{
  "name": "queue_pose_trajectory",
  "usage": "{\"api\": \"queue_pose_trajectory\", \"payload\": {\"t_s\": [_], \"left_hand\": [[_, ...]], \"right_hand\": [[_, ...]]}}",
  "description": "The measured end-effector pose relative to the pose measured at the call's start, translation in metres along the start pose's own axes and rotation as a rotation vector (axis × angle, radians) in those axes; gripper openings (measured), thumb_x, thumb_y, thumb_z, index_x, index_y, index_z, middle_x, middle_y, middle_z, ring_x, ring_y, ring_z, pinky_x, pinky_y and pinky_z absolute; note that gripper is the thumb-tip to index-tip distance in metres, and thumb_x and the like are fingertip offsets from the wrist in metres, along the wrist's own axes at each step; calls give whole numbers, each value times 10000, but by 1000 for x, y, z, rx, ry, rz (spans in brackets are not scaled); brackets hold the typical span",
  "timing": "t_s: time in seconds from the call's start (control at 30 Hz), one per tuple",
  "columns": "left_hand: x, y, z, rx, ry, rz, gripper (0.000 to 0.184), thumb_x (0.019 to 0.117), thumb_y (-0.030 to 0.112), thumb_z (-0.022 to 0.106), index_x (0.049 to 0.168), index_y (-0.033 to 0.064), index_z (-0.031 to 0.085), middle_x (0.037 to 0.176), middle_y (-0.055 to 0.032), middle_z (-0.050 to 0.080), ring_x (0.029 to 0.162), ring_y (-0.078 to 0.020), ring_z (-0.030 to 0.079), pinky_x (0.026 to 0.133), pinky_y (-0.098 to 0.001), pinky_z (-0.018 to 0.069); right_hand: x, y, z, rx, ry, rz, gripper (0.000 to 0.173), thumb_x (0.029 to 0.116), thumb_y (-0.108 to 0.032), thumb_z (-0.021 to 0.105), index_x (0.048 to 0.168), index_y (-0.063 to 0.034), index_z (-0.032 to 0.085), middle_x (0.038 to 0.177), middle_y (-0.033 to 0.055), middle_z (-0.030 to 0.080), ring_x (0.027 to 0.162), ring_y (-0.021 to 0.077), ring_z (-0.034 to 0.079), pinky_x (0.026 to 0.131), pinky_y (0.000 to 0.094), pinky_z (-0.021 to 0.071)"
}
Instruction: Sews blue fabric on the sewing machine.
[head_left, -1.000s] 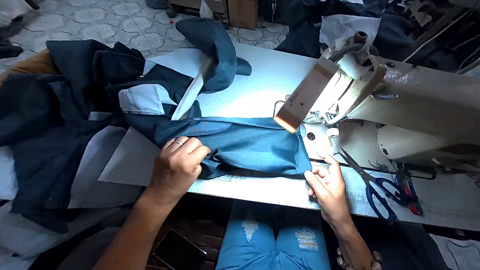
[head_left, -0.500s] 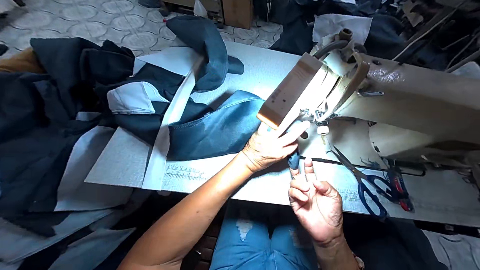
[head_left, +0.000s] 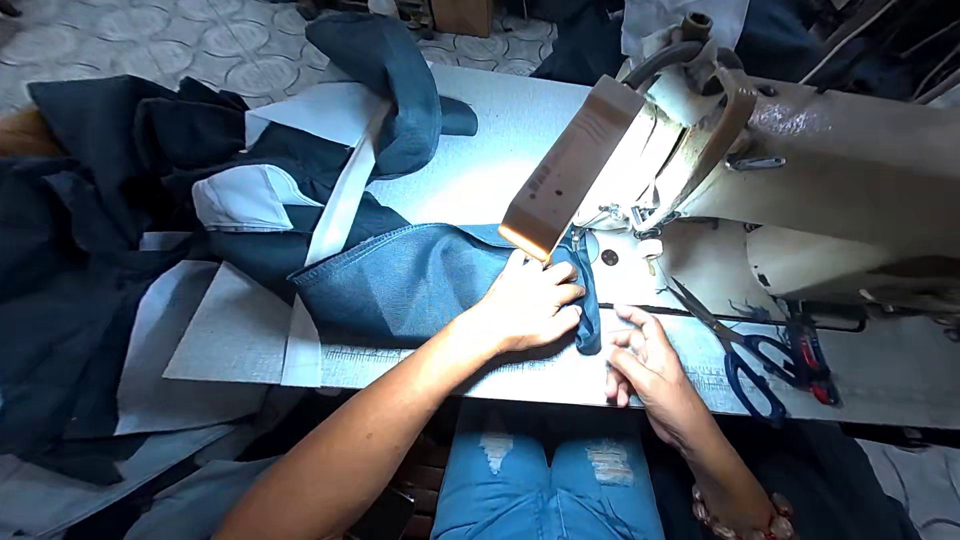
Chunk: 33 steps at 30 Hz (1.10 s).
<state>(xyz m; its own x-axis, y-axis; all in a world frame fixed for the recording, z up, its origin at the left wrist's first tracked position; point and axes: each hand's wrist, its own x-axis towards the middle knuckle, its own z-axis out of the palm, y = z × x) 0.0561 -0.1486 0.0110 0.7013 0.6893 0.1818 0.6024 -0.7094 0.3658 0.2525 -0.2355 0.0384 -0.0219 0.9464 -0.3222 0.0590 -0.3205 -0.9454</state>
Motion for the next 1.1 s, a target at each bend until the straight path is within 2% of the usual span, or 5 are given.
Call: {"api": "queue_pose_trajectory", "payload": {"t_s": [0.3, 0.6, 0.77, 0.93, 1.1], "left_hand": [[-11, -1, 11, -86, 75, -11, 489, 1015, 282, 335, 1224, 109, 741, 1430, -74, 625, 1359, -367, 502, 1012, -585, 374], [-14, 1, 12, 32, 180, -19, 455, 996, 254, 354, 1128, 118, 767, 1264, -67, 716, 1223, -320, 607, 1020, -547, 386], [4, 11, 11, 51, 109, -147, 484, 1025, 284, 334, 1205, 101, 745, 1039, -108, 677, 940, -314, 589, 861, -522, 383], [-3, -1, 19, 85, 181, -25, 466, 1002, 284, 360, 1202, 123, 749, 1188, -101, 693, 1134, -340, 593, 918, -531, 404], [-18, -4, 14, 87, 108, -17, 497, 1021, 292, 326, 1299, 155, 714, 1442, -43, 624, 1398, -368, 486, 1070, -584, 348]], "right_hand": [[38, 2, 25, -795, 168, -288, 596, 927, -239, 680, 1420, 39, 493, 811, 153, 674, 740, 298, 652, 727, 497, 527], [31, -1, 24, -661, 197, -189, 416, 953, -28, 617, 1353, 69, 554, 805, 108, 628, 675, 144, 545, 679, 315, 476], [19, 4, 36, -876, 307, -283, 348, 993, -59, 531, 1301, 39, 662, 974, 240, 742, 866, 402, 731, 795, 555, 566], [13, 16, 58, -1232, 420, -423, 421, 903, 15, 605, 1318, 65, 653, 908, 215, 747, 683, 366, 729, 581, 477, 564], [13, 4, 64, -1339, 313, -338, 433, 911, 4, 612, 1340, 50, 642, 914, 196, 751, 701, 330, 731, 590, 418, 548]]}}
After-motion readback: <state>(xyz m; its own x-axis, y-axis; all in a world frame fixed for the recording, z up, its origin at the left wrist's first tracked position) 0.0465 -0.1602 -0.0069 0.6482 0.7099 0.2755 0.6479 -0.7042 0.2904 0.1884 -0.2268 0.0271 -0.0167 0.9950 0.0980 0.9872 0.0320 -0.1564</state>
